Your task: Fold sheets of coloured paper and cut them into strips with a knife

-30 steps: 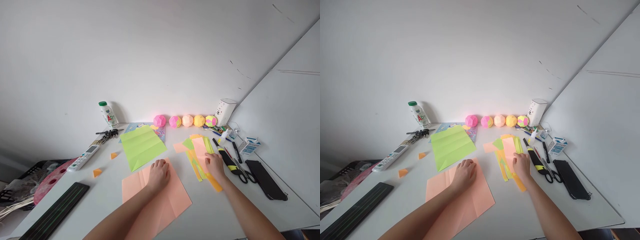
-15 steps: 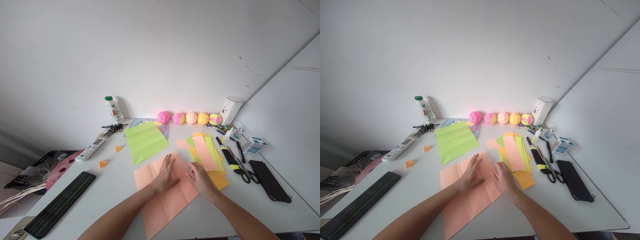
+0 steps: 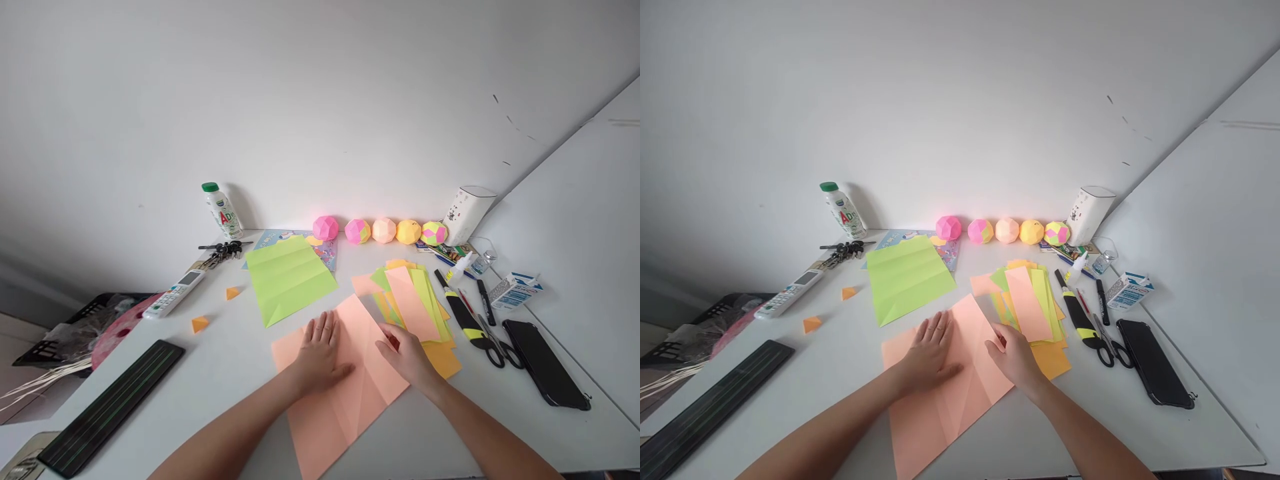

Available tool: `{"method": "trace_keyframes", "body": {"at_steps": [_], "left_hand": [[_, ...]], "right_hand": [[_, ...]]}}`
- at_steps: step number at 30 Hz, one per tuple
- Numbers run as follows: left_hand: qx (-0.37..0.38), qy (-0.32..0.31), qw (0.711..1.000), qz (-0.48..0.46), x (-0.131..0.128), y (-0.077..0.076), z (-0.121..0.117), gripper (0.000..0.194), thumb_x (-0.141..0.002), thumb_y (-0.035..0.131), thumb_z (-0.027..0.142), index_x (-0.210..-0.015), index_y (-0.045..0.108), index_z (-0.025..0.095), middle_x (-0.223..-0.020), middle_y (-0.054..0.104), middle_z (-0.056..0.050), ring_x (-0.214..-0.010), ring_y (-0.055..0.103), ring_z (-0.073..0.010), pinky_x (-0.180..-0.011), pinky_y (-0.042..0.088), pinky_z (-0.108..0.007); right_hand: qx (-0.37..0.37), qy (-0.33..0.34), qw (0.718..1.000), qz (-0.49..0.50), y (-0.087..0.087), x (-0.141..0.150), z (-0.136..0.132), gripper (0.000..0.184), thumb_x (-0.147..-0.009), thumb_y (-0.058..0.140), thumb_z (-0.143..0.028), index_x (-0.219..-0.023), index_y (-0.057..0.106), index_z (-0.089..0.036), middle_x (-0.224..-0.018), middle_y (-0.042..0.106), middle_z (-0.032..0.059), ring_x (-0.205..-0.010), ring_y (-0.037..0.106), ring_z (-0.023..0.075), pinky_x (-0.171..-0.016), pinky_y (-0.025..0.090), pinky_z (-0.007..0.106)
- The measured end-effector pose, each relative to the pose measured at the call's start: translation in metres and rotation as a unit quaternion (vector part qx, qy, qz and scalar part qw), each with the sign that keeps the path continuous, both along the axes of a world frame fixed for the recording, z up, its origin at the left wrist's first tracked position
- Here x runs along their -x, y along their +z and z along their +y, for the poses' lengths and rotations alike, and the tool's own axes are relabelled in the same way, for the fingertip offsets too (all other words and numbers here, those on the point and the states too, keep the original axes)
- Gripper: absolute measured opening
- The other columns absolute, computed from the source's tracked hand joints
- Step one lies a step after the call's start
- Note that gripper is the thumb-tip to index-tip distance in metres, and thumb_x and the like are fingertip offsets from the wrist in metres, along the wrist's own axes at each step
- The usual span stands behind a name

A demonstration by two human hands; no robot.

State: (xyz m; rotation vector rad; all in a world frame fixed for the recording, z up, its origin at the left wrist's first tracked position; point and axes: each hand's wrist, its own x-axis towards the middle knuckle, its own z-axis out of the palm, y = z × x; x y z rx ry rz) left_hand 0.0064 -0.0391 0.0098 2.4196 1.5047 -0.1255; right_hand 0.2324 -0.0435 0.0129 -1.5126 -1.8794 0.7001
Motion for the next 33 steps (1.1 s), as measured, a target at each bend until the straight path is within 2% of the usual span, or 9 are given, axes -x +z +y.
{"method": "trace_keyframes", "body": {"at_steps": [4,8,12,15,19,21,23,26,33], "left_hand": [[0.015,-0.006,1.0,-0.004,0.003,0.001,0.002,0.099,-0.084,0.024,0.075,-0.149,0.013,0.001,-0.155,-0.002,-0.019,-0.142,-0.007,-0.035,-0.115,0.003,-0.054],[0.019,-0.009,0.998,-0.061,0.009,-0.004,0.008,0.095,-0.083,0.037,0.068,-0.149,0.013,0.003,-0.156,0.002,-0.02,-0.144,-0.003,-0.0344,-0.115,0.008,-0.054],[-0.016,0.013,0.985,-0.173,0.017,-0.008,0.019,0.058,-0.084,0.046,0.037,-0.137,0.041,0.014,-0.149,0.035,-0.016,-0.14,0.025,-0.032,-0.11,0.028,-0.051],[-0.04,0.124,0.946,-0.297,0.026,-0.007,0.033,0.035,-0.081,0.039,0.018,-0.106,0.063,0.019,-0.116,0.063,-0.01,-0.113,0.056,-0.0266,-0.094,0.048,-0.043],[-0.108,0.323,0.861,-0.378,0.034,-0.004,0.045,0.037,-0.083,0.033,0.015,-0.107,0.061,0.018,-0.111,0.063,-0.01,-0.104,0.061,-0.0246,-0.085,0.053,-0.041],[-0.181,0.291,0.859,-0.381,0.032,-0.004,0.044,0.034,-0.087,0.035,0.019,-0.111,0.059,0.018,-0.119,0.059,-0.011,-0.112,0.057,-0.0249,-0.091,0.051,-0.042],[-0.229,0.17,0.887,-0.364,0.025,-0.008,0.04,0.032,-0.09,0.037,0.022,-0.113,0.059,0.017,-0.122,0.059,-0.011,-0.119,0.052,-0.0242,-0.099,0.046,-0.042],[-0.2,-0.022,0.942,-0.269,0.013,-0.017,0.03,0.036,-0.091,0.037,0.023,-0.119,0.057,0.013,-0.126,0.058,-0.014,-0.126,0.047,-0.026,-0.106,0.04,-0.043],[-0.17,-0.056,0.974,-0.142,0.005,-0.026,0.021,0.046,-0.096,0.033,0.031,-0.135,0.044,0.01,-0.148,0.038,-0.016,-0.139,0.03,-0.0291,-0.113,0.029,-0.048]], "right_hand": [[0.014,0.03,0.998,0.053,0.014,0.004,-0.008,0.034,-0.089,0.05,-0.045,-0.113,0.063,-0.023,-0.101,0.066,0.0076,-0.092,0.061,0.0211,-0.081,0.053,0.036],[0.078,0.157,0.973,0.152,0.034,0.004,-0.02,0.047,-0.092,0.047,-0.05,-0.13,0.052,-0.024,-0.137,0.052,0.0113,-0.127,0.047,0.0249,-0.104,0.041,0.042],[0.119,0.313,0.933,0.13,0.037,0.007,-0.03,0.061,-0.096,0.032,-0.056,-0.148,0.029,-0.025,-0.153,0.031,0.0107,-0.141,0.027,0.0259,-0.11,0.03,0.049],[0.08,0.345,0.935,0.02,0.027,0.015,-0.035,0.06,-0.096,0.037,-0.049,-0.149,0.028,-0.02,-0.154,0.028,0.0127,-0.142,0.022,0.0252,-0.112,0.029,0.047],[-0.02,0.348,0.932,-0.096,0.015,0.026,-0.037,0.051,-0.093,0.049,-0.039,-0.135,0.05,-0.01,-0.144,0.044,0.0184,-0.139,0.03,0.0278,-0.11,0.034,0.046],[-0.059,0.347,0.929,-0.116,0.012,0.028,-0.037,0.045,-0.091,0.052,-0.034,-0.128,0.055,-0.008,-0.14,0.047,0.0194,-0.137,0.033,0.0276,-0.109,0.036,0.044],[-0.076,0.346,0.927,-0.126,0.01,0.028,-0.037,0.041,-0.09,0.051,-0.03,-0.125,0.056,-0.008,-0.139,0.049,0.0187,-0.136,0.035,0.0263,-0.109,0.037,0.042],[-0.089,0.329,0.929,-0.146,0.006,0.027,-0.036,0.039,-0.091,0.05,-0.027,-0.125,0.057,-0.009,-0.139,0.05,0.018,-0.135,0.037,0.0263,-0.107,0.04,0.042],[-0.114,0.277,0.931,-0.207,-0.006,0.03,-0.021,0.065,-0.088,0.054,-0.04,-0.139,0.042,-0.002,-0.148,0.035,0.024,-0.14,0.025,0.0345,-0.109,0.035,0.053]]}}
